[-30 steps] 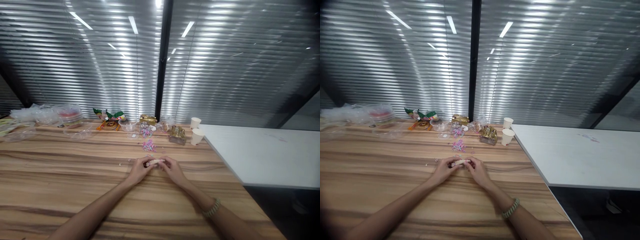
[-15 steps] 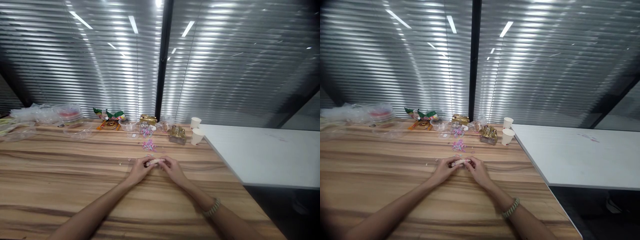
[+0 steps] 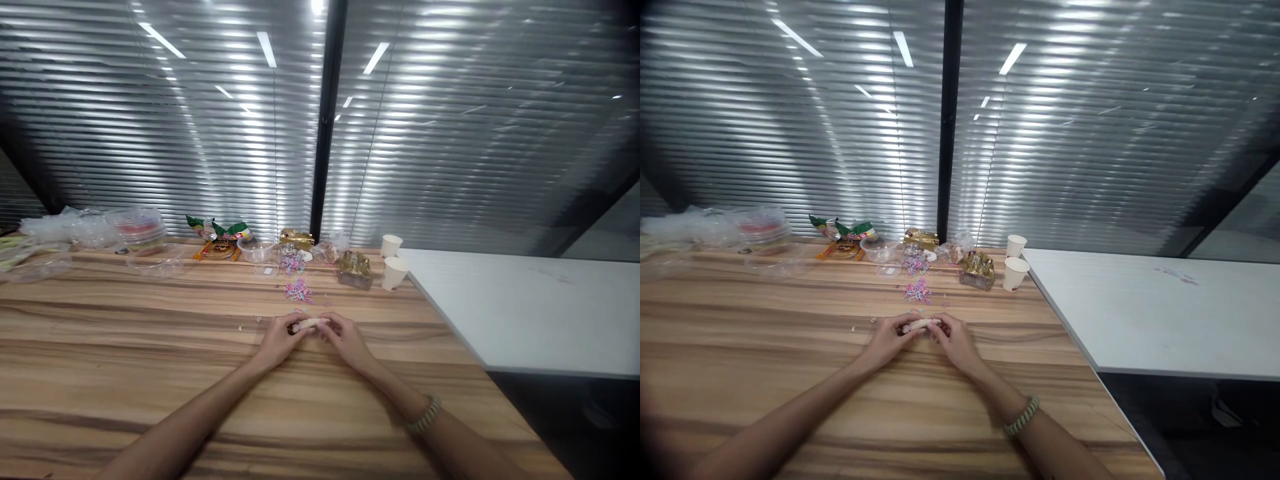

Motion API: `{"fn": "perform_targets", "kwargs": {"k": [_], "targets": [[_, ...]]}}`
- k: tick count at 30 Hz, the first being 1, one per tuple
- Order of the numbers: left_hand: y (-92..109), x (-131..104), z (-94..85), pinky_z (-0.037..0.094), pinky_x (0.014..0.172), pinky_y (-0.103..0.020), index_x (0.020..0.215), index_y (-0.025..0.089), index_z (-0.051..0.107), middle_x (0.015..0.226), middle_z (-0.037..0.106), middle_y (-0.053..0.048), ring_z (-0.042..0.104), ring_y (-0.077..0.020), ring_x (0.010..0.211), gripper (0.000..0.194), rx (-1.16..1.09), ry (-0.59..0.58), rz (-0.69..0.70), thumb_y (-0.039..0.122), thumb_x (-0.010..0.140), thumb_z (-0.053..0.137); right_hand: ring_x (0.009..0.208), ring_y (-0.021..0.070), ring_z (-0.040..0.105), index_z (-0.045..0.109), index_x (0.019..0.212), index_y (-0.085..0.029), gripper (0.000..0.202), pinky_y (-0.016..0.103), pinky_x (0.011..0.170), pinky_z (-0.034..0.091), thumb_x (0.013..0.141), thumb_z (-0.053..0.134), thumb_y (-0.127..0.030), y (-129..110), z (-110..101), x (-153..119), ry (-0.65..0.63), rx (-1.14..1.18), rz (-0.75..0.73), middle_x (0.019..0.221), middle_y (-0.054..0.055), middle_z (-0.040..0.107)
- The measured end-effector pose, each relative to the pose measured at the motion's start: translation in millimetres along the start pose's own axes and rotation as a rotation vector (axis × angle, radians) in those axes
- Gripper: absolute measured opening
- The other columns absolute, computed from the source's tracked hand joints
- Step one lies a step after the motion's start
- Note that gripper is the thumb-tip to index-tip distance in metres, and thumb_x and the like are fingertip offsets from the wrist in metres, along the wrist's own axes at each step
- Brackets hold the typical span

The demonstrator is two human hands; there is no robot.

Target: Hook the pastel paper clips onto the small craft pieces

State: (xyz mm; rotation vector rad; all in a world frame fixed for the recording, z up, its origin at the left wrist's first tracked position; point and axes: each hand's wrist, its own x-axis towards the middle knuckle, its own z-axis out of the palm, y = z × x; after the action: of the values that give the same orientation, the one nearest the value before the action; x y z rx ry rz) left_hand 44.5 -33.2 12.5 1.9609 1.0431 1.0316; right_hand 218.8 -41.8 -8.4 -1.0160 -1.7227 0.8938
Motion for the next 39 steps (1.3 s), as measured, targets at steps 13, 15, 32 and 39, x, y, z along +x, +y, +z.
{"fn": "perform_targets", "kwargs": {"k": [13,15,32,39], "targets": [[-5.5,-0.1,1.1,0.046,0.074,-0.025,0.095,0.017,0.065,0.091,0.066,-0.004,0.059,-0.0178,0.080,0.025,0.038,0.020,-0.032,0.029,0.075,0.056,0.056,0.0130,0.052,0.058,0.091,-0.014,0.032,0.023,0.056,0.045,0.084,0.046,-0.043,-1.0,-0.5,-0.7,0.007,-0.020,0.003,0.072,0.004,0.059],[-7.0,0.1,1.7,0.046,0.074,-0.025,0.095,0.017,0.065,0.092,0.066,-0.004,0.059,-0.0180,0.081,0.025,0.030,0.012,-0.030,0.029,0.076,0.055,0.056,0.0133,0.052,0.058,0.092,-0.014,0.031,0.023,0.055,0.045,0.084,0.046,-0.042,-0.2,-0.5,-1.1,0.004,-0.005,0.008,0.071,0.004,0.059],[-7.0,-0.1,1.8,0.045,0.070,-0.023,0.094,0.018,0.065,0.088,0.067,-0.003,0.059,-0.0163,0.075,0.023,0.048,0.008,-0.021,0.028,0.076,0.055,0.057,0.0133,0.053,0.058,0.092,-0.015,0.031,0.023,0.055,0.044,0.085,0.045,-0.042,-2.8,-0.7,-1.9,-0.004,-0.019,0.014,0.070,0.003,0.059],[-5.3,-0.3,0.8,0.045,0.073,-0.024,0.094,0.018,0.065,0.090,0.067,-0.003,0.059,-0.0172,0.079,0.024,0.054,0.001,-0.017,0.029,0.075,0.056,0.056,0.0128,0.053,0.058,0.091,-0.014,0.034,0.022,0.054,0.044,0.085,0.044,-0.044,-2.3,-0.9,-1.5,-0.005,-0.049,0.008,0.069,0.003,0.059]]}}
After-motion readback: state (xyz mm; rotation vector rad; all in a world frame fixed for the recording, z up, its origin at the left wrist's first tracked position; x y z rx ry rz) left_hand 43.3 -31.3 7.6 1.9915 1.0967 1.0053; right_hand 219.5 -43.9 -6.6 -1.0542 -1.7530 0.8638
